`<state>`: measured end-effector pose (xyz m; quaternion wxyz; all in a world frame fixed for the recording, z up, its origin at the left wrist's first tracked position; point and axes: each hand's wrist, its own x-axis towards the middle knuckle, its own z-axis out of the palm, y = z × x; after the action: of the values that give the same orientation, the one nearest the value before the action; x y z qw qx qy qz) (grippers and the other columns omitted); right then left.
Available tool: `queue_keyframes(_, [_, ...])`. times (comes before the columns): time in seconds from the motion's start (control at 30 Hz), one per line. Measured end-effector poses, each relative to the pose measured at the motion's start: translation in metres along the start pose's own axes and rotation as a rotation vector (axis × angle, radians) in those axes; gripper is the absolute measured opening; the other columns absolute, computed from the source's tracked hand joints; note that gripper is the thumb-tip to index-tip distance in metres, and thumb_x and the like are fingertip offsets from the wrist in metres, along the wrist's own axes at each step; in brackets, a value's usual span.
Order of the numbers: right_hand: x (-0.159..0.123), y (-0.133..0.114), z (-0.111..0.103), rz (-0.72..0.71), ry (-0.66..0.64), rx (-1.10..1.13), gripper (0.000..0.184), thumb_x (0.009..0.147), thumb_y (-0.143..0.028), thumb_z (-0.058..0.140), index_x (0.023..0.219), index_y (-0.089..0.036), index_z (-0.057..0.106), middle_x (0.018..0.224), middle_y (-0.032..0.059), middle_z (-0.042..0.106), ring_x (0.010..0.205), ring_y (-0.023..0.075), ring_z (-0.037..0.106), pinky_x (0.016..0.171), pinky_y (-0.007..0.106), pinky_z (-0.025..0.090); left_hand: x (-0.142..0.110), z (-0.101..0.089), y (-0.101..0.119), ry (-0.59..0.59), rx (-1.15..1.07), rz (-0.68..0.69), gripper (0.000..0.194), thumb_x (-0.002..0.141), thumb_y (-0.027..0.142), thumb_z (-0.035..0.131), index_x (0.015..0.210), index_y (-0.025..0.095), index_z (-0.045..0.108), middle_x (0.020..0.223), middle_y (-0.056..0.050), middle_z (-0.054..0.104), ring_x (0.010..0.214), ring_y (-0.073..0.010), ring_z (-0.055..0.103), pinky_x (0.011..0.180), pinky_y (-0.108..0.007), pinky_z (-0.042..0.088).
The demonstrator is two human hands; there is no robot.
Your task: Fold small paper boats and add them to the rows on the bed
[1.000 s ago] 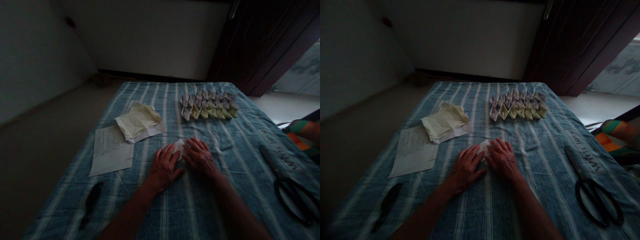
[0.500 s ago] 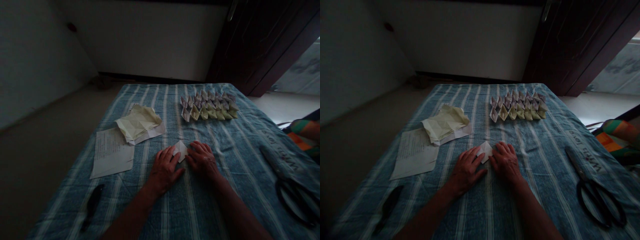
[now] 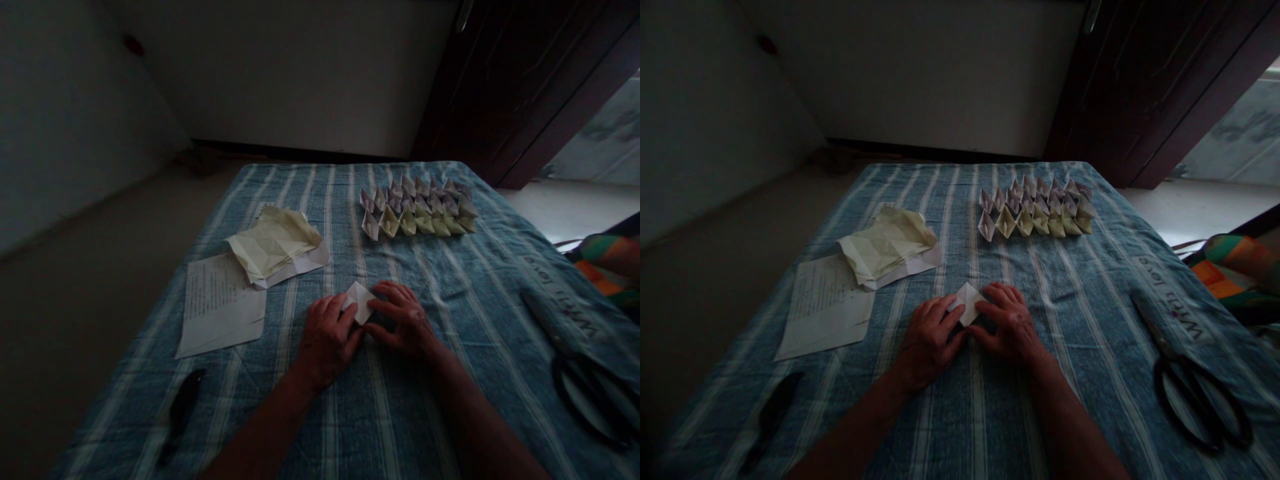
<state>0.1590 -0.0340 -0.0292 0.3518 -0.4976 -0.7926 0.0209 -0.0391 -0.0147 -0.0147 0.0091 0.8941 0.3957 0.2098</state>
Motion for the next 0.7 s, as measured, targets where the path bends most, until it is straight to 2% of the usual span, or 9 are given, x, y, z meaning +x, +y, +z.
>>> queue_keyframes(0.27, [0.0, 0.001, 0.0, 0.008, -0.042, 0.013, 0.032, 0.081, -0.043, 0.067, 0.103, -0.02, 0.068, 0.116, 0.0138, 0.062, 0.117, 0.0317, 0.051, 0.095, 0.052, 0.044, 0.003, -0.004, -0.003, 0.007, -0.102, -0.032, 0.035, 0.078, 0.029, 0.066, 0.11, 0.014, 0.064, 0.117, -0.015, 0.061, 0.105, -0.0305, 0.054, 0.09, -0.048, 0.046])
queue_keyframes(0.7, [-0.001, 0.005, 0.001, 0.041, -0.025, 0.059, 0.027, 0.082, -0.039, 0.065, 0.103, -0.021, 0.068, 0.118, 0.0123, 0.062, 0.119, 0.0298, 0.051, 0.097, 0.051, 0.044, 0.008, -0.005, -0.011, -0.015, -0.111, -0.03, 0.027, 0.082, 0.034, 0.066, 0.103, 0.017, 0.064, 0.112, -0.011, 0.065, 0.099, -0.027, 0.057, 0.084, -0.044, 0.049])
